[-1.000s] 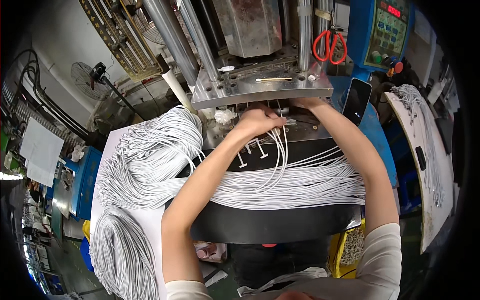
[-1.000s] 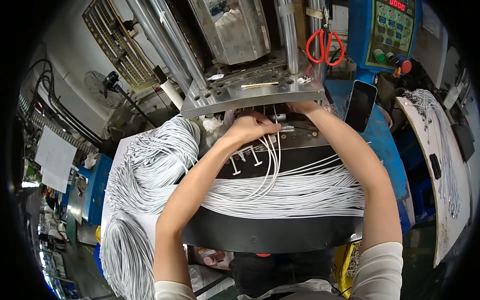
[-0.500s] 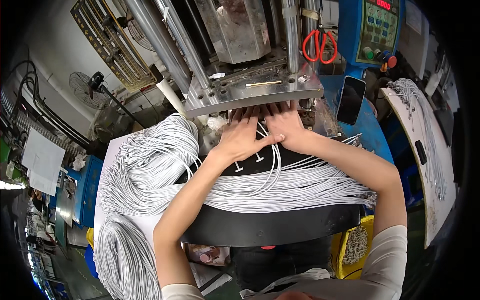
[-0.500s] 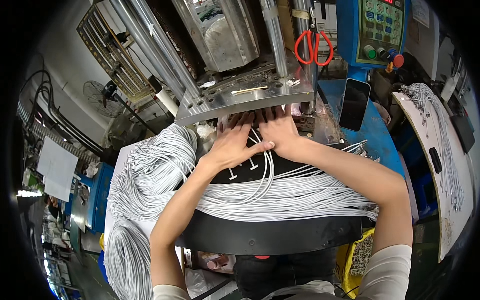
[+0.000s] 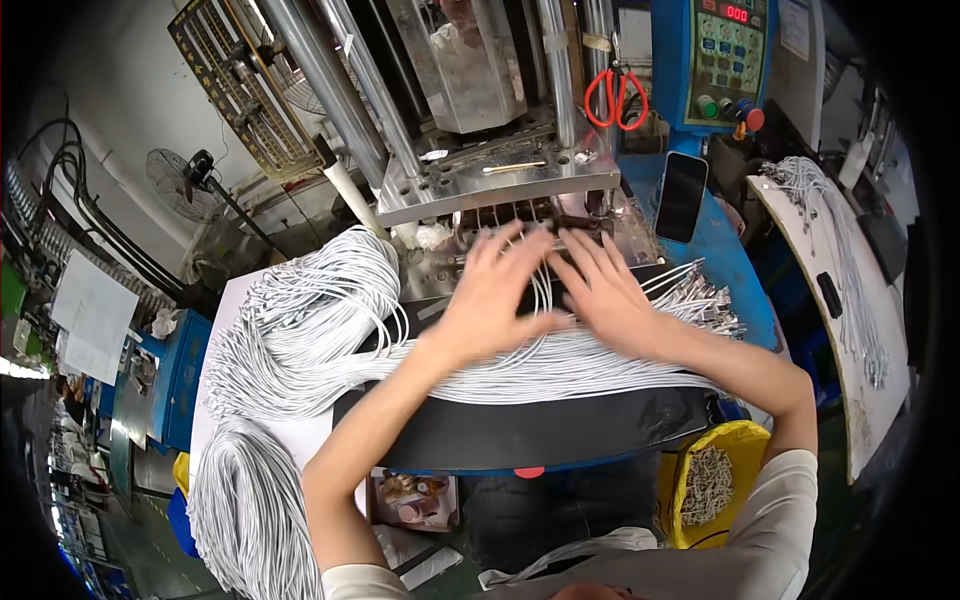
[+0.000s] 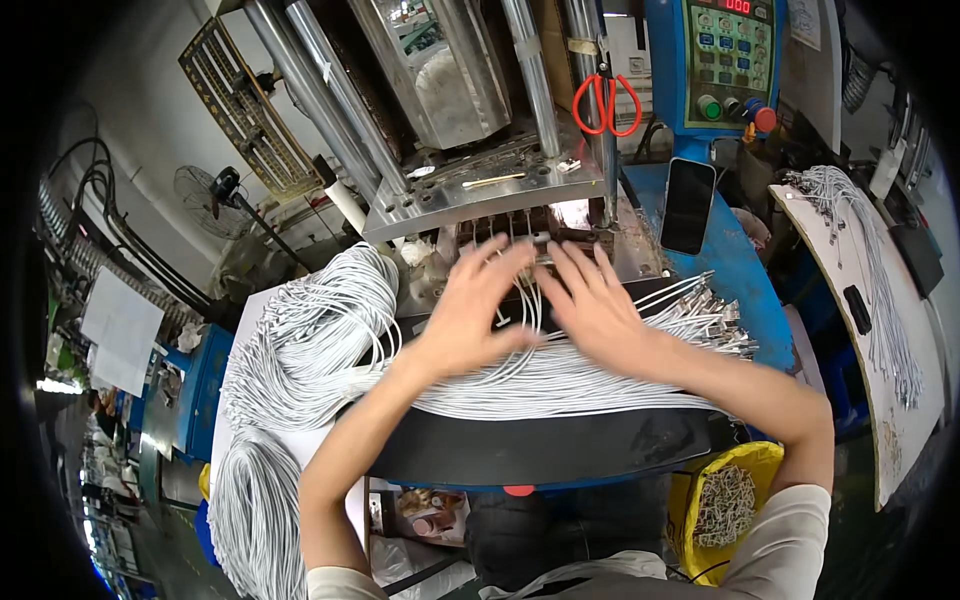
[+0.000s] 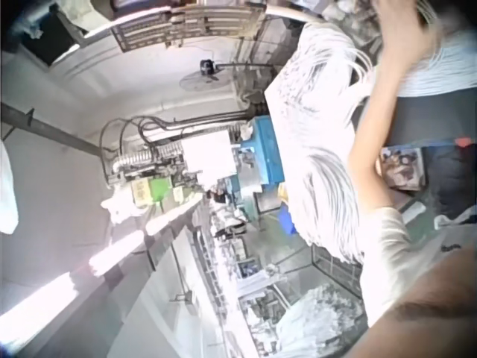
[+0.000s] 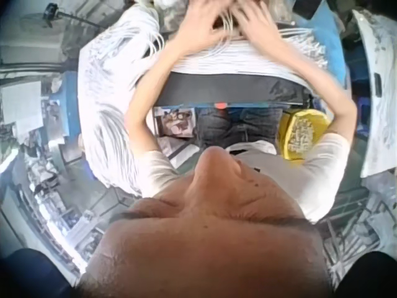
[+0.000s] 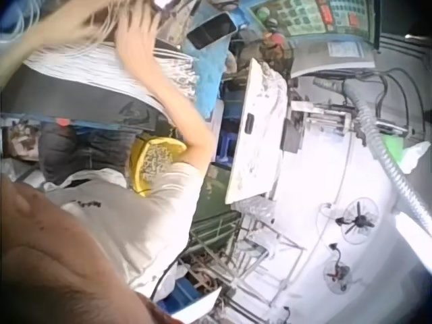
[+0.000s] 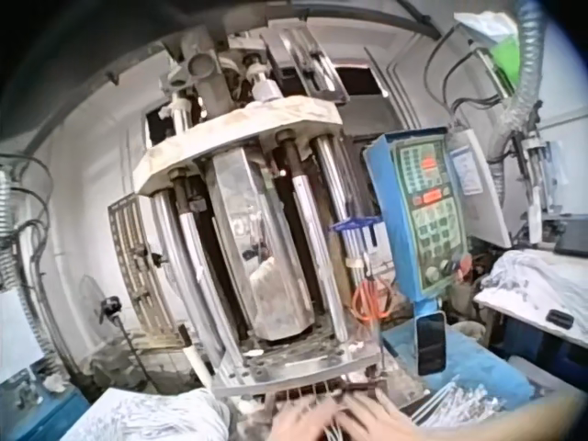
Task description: The person aligns cables on a table, fits connector pieces onto the cable ends using a metal fixture, loads the cable ends into a molding machine press, operates the machine, and removes the finished cables.
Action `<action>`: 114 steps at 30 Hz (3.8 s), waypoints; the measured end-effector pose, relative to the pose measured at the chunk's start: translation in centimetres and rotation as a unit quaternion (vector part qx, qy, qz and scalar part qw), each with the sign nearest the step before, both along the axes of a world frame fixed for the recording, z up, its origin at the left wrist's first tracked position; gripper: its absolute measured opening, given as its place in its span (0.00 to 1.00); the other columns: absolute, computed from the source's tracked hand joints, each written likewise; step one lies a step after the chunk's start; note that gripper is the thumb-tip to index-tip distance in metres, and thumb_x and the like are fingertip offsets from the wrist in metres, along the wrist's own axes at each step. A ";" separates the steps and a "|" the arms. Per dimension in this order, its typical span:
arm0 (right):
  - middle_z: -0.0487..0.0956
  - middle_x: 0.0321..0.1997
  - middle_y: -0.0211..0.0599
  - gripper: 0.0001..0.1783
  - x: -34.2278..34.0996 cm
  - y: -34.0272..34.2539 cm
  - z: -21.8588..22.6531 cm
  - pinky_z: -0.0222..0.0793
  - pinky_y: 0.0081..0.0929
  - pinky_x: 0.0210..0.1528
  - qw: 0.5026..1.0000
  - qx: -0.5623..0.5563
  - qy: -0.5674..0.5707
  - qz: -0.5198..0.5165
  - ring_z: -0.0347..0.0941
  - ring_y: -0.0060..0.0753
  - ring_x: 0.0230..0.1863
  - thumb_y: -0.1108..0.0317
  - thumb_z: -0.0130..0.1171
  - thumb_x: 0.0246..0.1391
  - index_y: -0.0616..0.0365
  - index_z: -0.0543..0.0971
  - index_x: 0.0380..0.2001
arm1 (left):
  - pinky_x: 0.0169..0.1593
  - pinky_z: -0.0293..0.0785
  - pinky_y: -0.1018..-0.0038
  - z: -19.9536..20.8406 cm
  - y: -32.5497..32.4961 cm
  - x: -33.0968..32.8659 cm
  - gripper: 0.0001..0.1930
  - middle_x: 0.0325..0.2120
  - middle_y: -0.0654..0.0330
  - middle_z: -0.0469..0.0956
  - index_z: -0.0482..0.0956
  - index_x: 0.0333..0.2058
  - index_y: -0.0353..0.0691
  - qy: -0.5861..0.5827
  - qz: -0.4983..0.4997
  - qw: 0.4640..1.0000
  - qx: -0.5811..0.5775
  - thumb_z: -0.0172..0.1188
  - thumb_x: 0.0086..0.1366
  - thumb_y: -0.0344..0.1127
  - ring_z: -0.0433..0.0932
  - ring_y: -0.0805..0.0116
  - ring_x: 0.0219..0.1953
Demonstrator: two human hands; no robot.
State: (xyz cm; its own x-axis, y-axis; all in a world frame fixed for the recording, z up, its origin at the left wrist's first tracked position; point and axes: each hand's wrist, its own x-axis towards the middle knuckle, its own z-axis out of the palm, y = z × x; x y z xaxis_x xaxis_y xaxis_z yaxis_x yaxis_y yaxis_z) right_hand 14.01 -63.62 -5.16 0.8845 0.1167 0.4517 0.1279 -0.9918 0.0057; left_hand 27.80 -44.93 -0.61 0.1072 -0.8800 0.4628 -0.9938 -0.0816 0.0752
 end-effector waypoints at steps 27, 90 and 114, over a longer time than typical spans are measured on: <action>0.52 0.79 0.57 0.68 -17.2 3.5 -0.2 0.38 0.74 0.75 0.980 0.011 0.198 0.013 0.43 0.68 0.79 0.60 0.84 0.21 0.52 0.61 0.73 | 0.31 0.77 0.74 -13.8 24.3 -14.8 0.41 0.34 0.53 0.87 0.84 0.44 0.34 0.834 0.319 0.441 0.089 0.37 0.75 0.71 0.85 0.65 0.28; 0.80 0.39 0.51 0.18 5.4 10.0 3.2 0.70 0.49 0.53 0.941 0.248 0.150 0.172 0.77 0.57 0.47 0.64 0.65 0.58 0.65 0.77 0.46 | 0.50 0.75 0.62 2.4 15.5 2.9 0.15 0.35 0.53 0.81 0.77 0.38 0.35 0.218 0.100 0.965 0.107 0.73 0.55 0.27 0.80 0.53 0.43; 0.78 0.28 0.38 0.09 -1.2 7.6 -0.2 0.73 0.35 0.27 1.000 0.014 -0.017 0.021 0.79 0.39 0.30 0.73 0.63 0.44 0.60 0.74 0.30 | 0.26 0.58 0.78 2.6 16.3 -1.4 0.15 0.17 0.67 0.74 0.84 0.24 0.33 0.498 0.155 0.840 -0.150 0.69 0.67 0.37 0.65 0.82 0.20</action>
State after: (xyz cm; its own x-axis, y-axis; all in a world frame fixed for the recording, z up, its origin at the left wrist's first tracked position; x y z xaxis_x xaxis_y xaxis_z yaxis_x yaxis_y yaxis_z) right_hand 12.79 -56.03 -5.39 0.8628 0.1397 0.4858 0.1695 -0.9854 -0.0176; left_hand 26.40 -28.60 1.95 0.7753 -0.5979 0.2035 -0.3606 -0.1545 0.9198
